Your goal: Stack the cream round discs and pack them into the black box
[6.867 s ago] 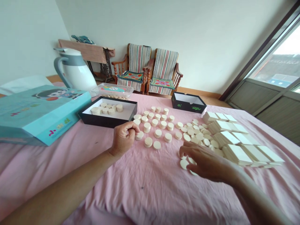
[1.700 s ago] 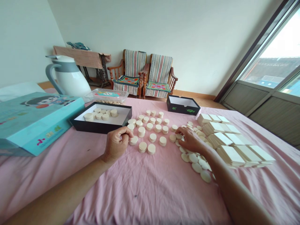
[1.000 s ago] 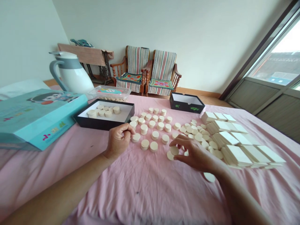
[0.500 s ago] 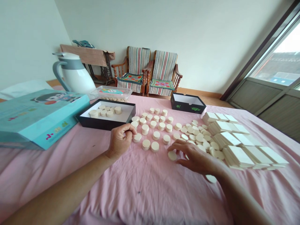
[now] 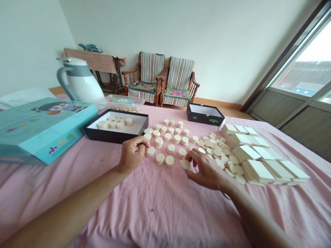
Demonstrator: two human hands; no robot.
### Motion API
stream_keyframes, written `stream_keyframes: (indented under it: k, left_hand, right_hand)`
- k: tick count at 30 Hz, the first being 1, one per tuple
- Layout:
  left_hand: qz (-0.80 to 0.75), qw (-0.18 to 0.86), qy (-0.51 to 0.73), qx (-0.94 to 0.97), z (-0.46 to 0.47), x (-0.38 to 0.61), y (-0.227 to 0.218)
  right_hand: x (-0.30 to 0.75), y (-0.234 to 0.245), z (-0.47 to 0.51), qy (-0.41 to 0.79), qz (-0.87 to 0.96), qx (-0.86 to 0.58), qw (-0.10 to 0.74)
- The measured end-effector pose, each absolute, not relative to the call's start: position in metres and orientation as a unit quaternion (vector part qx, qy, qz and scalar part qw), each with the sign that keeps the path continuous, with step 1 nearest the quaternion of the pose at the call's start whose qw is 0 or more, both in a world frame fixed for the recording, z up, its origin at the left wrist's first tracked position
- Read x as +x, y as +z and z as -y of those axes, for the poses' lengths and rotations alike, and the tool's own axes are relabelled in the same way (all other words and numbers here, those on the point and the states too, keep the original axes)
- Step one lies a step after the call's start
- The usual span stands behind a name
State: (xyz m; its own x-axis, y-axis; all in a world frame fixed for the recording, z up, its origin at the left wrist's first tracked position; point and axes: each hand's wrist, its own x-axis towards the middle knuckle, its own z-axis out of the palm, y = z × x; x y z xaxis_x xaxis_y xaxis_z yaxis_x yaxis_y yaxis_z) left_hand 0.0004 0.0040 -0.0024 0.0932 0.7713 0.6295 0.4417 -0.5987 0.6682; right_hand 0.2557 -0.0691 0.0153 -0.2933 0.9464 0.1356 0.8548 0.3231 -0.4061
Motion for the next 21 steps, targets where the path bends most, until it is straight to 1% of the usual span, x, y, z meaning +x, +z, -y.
stream_keyframes:
  k: [2,9,13,16,18,21]
  left_hand:
    - [-0.417,0.158,0.528,0.723,-0.004,0.001,-0.002]
    - [-0.420,0.155,0.526,0.724,-0.003,0.001,-0.001]
    - [-0.422,0.155,0.521,0.725,-0.003,0.001,-0.001]
    - [-0.423,0.153,0.520,0.726,-0.003,0.001,-0.002]
    - [-0.423,0.154,0.521,0.725,-0.003,0.001,-0.001]
    - [-0.421,0.155,0.522,0.726,-0.002,0.002,0.000]
  right_hand:
    - [0.251,0.013,0.068,0.117,0.785,-0.578,0.192]
    - [0.245,0.005,0.066,0.118,0.794,-0.575,0.159]
    - [0.248,0.009,0.068,0.136,0.803,-0.558,0.159]
    - [0.256,0.014,0.066,0.173,0.811,-0.527,0.186]
    - [0.265,0.015,0.061,0.177,0.799,-0.533,0.216]
    - [0.282,0.013,0.051,0.108,0.755,-0.591,0.263]
